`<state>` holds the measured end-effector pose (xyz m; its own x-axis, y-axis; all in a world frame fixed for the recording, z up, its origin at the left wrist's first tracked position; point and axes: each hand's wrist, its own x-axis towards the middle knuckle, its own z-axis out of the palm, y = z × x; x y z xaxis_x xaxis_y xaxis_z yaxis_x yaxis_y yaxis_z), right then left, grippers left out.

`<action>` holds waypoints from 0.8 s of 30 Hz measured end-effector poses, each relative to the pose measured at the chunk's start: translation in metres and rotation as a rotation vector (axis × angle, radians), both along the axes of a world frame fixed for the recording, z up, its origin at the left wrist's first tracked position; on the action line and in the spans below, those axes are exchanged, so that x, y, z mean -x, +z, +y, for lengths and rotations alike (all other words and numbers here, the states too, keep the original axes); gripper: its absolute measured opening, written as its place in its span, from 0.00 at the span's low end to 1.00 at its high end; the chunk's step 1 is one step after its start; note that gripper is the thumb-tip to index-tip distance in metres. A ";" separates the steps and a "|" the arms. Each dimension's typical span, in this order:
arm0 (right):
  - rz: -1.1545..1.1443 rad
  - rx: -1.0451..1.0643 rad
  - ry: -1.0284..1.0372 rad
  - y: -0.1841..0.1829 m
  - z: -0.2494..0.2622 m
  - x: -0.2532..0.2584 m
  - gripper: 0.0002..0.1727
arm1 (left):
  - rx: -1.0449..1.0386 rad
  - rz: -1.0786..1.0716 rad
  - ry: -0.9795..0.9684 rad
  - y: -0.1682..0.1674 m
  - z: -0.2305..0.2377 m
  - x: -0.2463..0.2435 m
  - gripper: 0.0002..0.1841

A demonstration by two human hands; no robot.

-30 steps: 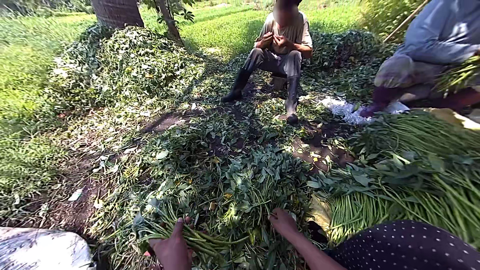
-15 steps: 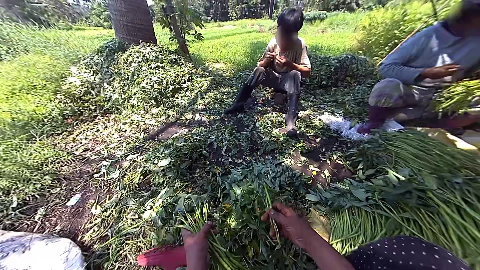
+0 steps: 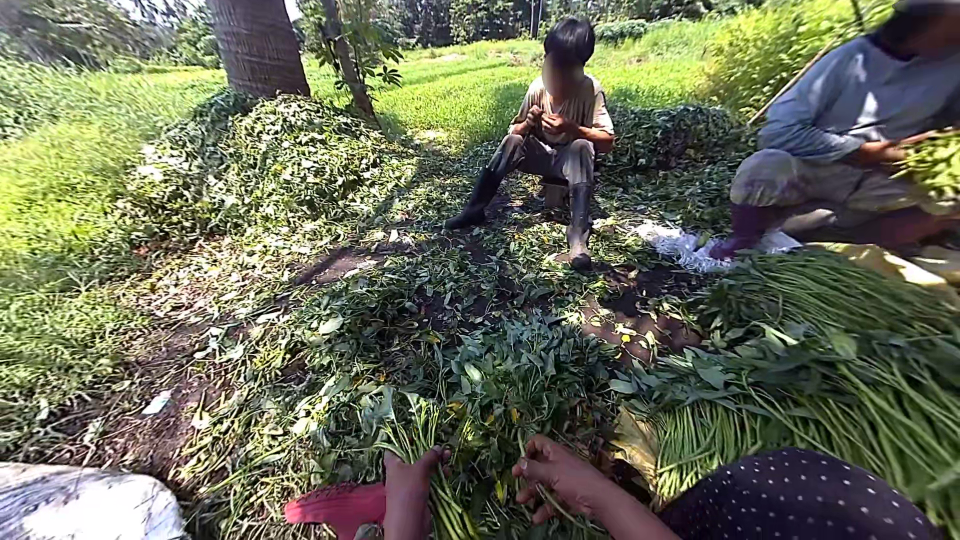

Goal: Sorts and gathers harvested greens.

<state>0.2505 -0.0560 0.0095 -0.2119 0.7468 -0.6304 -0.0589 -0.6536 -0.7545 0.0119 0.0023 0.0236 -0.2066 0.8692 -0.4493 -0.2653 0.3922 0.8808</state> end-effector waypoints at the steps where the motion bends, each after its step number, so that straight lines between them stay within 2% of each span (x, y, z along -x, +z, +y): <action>1: -0.047 -0.035 0.067 -0.007 -0.006 0.007 0.18 | 0.019 -0.014 -0.039 -0.007 -0.001 -0.002 0.38; 7: -0.266 -0.189 0.315 -0.022 -0.024 0.033 0.20 | 0.189 -0.137 -0.293 -0.042 -0.014 -0.019 0.31; 9: -0.319 -0.203 0.375 -0.019 -0.027 0.037 0.20 | 0.209 -0.176 -0.330 -0.048 -0.017 -0.024 0.31; 11: -0.366 -0.180 0.416 -0.020 -0.028 0.040 0.23 | 0.203 -0.186 -0.358 -0.050 -0.019 -0.026 0.36; 13: -0.347 -0.107 0.369 -0.025 -0.027 0.041 0.31 | 0.189 -0.172 -0.378 -0.050 -0.019 -0.028 0.39; 16: -0.198 0.065 0.202 -0.035 -0.026 0.042 0.40 | 0.159 -0.142 -0.381 -0.050 -0.021 -0.030 0.40; 18: -0.122 0.135 0.102 -0.039 -0.027 0.044 0.38 | 0.147 -0.127 -0.393 -0.048 -0.021 -0.032 0.40; 22: -0.012 0.174 -0.042 -0.044 -0.029 0.053 0.23 | 0.125 -0.096 -0.387 -0.042 -0.022 -0.035 0.43; 24: 0.036 0.188 -0.088 -0.049 -0.029 0.053 0.17 | 0.083 -0.067 -0.323 -0.047 -0.021 -0.033 0.44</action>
<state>0.1974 -0.0852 -0.0395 -0.1761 0.6333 -0.7536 -0.1463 -0.7739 -0.6162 0.0446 -0.0190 -0.0237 0.1055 0.8448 -0.5246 -0.1720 0.5351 0.8271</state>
